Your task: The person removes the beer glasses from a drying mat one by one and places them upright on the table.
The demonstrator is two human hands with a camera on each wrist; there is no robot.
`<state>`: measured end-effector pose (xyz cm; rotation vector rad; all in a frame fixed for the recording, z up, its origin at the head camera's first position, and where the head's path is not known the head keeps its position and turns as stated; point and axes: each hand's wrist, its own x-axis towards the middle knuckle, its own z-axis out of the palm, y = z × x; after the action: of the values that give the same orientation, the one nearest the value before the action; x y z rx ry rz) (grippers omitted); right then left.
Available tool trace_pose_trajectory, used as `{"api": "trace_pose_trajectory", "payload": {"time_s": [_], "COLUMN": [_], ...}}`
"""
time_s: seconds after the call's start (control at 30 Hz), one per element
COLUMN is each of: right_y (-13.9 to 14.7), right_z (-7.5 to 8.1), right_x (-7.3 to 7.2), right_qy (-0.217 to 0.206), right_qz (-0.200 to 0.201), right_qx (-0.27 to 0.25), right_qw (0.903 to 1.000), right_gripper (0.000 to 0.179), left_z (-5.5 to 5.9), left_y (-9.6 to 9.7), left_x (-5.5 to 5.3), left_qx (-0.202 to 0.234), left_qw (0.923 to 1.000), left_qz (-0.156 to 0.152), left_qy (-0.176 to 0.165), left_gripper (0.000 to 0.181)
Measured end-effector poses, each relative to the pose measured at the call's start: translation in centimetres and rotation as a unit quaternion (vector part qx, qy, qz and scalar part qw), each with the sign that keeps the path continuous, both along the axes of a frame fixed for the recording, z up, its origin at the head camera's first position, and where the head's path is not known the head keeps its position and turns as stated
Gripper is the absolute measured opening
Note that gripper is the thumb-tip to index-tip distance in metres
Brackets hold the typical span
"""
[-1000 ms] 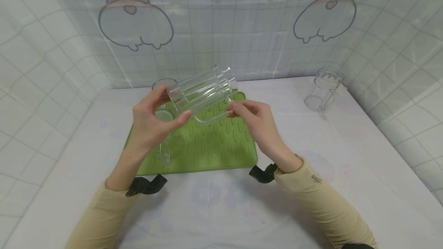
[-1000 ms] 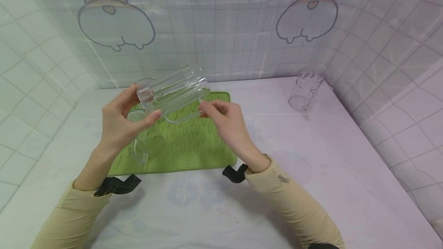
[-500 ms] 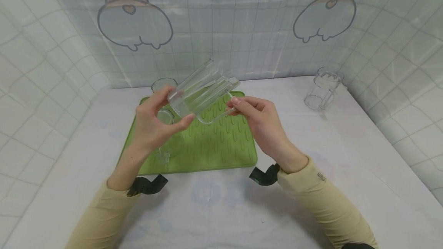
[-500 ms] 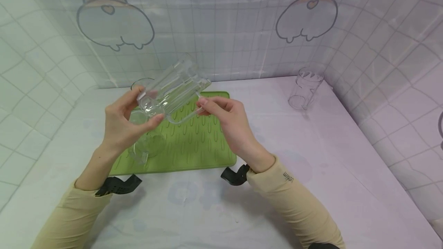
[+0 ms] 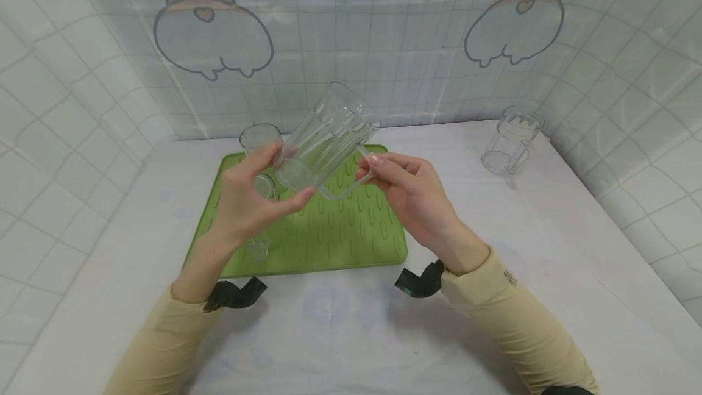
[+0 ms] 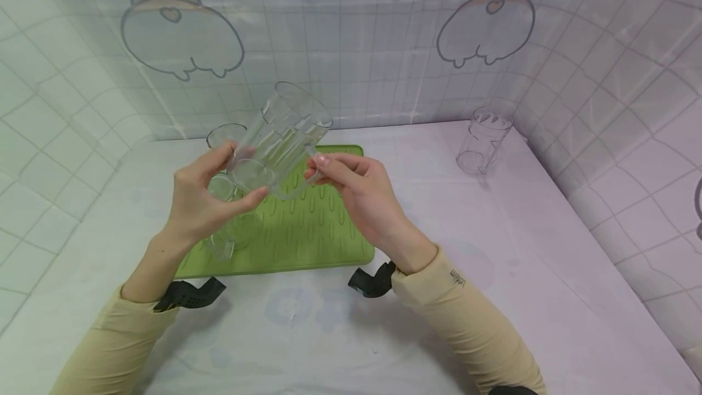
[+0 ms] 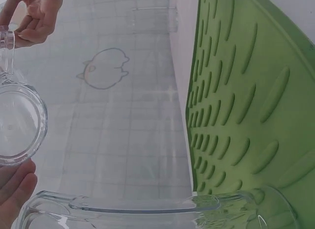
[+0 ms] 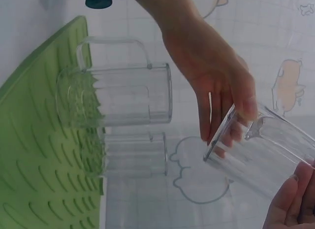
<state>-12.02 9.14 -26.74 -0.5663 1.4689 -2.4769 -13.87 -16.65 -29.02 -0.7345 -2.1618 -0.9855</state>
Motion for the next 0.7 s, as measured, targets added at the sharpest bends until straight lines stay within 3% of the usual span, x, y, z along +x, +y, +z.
{"api": "trace_pose_trajectory", "payload": {"time_s": [0.43, 0.7], "right_y": [0.08, -0.02], "right_z": [-0.05, 0.10], "right_x": [0.00, 0.24], "right_qy": [-0.019, -0.018], "right_qz": [0.065, 0.075], "right_qx": [-0.031, -0.028], "right_qw": [0.9972, 0.9966], "right_gripper": [0.020, 0.020], "left_z": [-0.09, -0.11], "left_y": [0.03, 0.19], "left_x": [-0.05, -0.05], "left_qx": [-0.037, -0.055], "left_qw": [0.9993, 0.9984], "left_qz": [0.000, -0.004], "left_qy": [0.007, 0.012], "left_gripper": [0.060, 0.059]}}
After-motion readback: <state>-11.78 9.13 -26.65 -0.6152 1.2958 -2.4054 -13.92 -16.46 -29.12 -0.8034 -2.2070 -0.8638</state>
